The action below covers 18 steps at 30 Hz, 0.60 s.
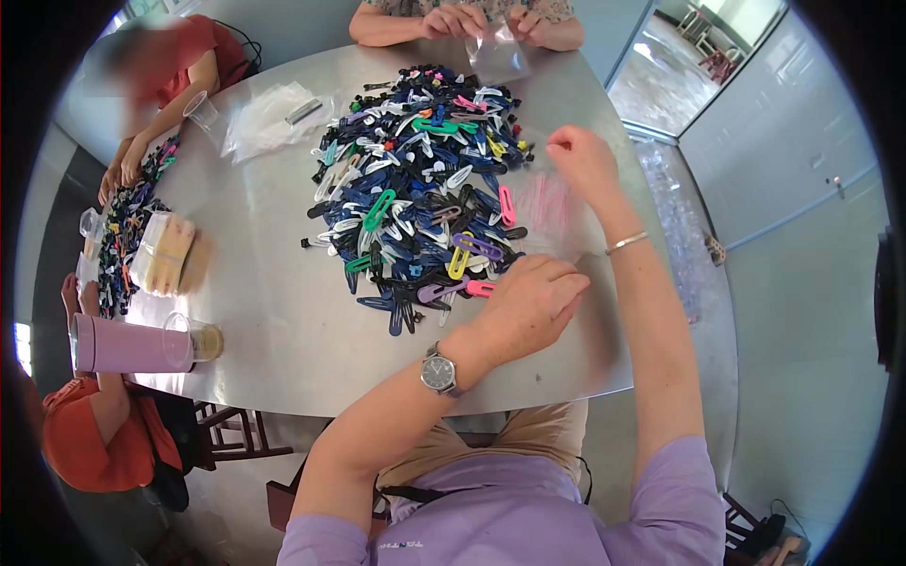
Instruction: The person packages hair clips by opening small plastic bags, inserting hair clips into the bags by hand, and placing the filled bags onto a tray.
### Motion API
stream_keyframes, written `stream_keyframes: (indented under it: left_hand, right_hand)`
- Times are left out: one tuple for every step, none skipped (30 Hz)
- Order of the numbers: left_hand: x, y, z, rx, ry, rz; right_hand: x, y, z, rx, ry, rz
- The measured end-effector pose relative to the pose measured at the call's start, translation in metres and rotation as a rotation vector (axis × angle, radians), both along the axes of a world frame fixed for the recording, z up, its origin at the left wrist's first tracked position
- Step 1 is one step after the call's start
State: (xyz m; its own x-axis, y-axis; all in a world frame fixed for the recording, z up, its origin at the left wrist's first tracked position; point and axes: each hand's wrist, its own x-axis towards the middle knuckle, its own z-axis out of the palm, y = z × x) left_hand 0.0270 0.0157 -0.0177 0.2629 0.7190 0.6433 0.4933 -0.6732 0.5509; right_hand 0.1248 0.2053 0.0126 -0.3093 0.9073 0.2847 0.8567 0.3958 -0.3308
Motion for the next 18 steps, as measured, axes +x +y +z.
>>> stream_keyframes:
  left_hand:
    - [-0.001, 0.001, 0.001, 0.001, -0.003, 0.002]
    - [-0.003, 0.002, 0.002, 0.012, -0.028, 0.021]
    - [-0.005, 0.003, 0.003, 0.024, -0.052, 0.041]
    - [-0.009, 0.005, 0.004, 0.025, -0.053, 0.044]
    - [-0.013, 0.007, 0.006, 0.026, -0.084, 0.076]
    - [-0.017, 0.008, 0.007, 0.026, -0.114, 0.109]
    - [-0.020, 0.009, 0.010, 0.027, -0.113, 0.116]
    - [-0.024, 0.010, 0.014, 0.044, -0.217, 0.238]
    - [-0.028, 0.010, 0.018, 0.064, -0.320, 0.361]
    - [-0.034, 0.010, 0.023, -0.014, -0.448, 0.379]
    - [-0.037, 0.011, 0.026, -0.081, -0.599, 0.385]
    - [-0.038, 0.012, 0.028, -0.145, -0.750, 0.389]
    - [-0.041, 0.013, 0.031, -0.152, -0.858, 0.357]
    - [-0.044, 0.012, 0.034, -0.137, -0.853, 0.368]
    - [-0.047, 0.011, 0.037, -0.234, -0.956, 0.278]
    - [-0.049, 0.010, 0.039, -0.336, -1.057, 0.181]
    - [-0.050, 0.016, 0.028, -0.280, -1.089, 0.197]
    - [-0.051, 0.016, 0.029, -0.273, -1.086, 0.195]
  right_hand:
    - [0.005, 0.000, 0.003, -0.033, 0.195, 0.065]
    - [0.008, 0.000, 0.005, -0.067, 0.392, 0.130]
    - [0.008, -0.005, 0.010, -0.066, 0.389, 0.133]
    - [0.008, -0.011, 0.015, -0.035, 0.459, 0.170]
    - [0.008, -0.018, 0.019, -0.004, 0.529, 0.207]
    - [0.006, -0.025, 0.023, -0.005, 0.529, 0.213]
    - [0.004, -0.032, 0.027, -0.059, 0.618, 0.262]
    - [0.001, -0.040, 0.031, -0.114, 0.709, 0.312]
    - [-0.002, -0.049, 0.036, -0.114, 0.713, 0.324]
    - [-0.005, -0.059, 0.041, -0.180, 0.745, 0.328]
    - [-0.008, -0.068, 0.043, -0.246, 0.775, 0.335]
    - [-0.011, -0.077, 0.042, -0.241, 0.779, 0.356]
    - [-0.014, -0.085, 0.039, -0.293, 0.827, 0.394]
    - [-0.017, -0.091, 0.036, -0.347, 0.874, 0.432]
    - [-0.019, -0.096, 0.033, -0.346, 0.879, 0.447]
    - [-0.019, -0.100, 0.029, -0.436, 0.873, 0.476]
    - [-0.019, -0.102, 0.026, -0.522, 0.863, 0.503]
    - [-0.019, -0.102, 0.023, -0.516, 0.864, 0.508]
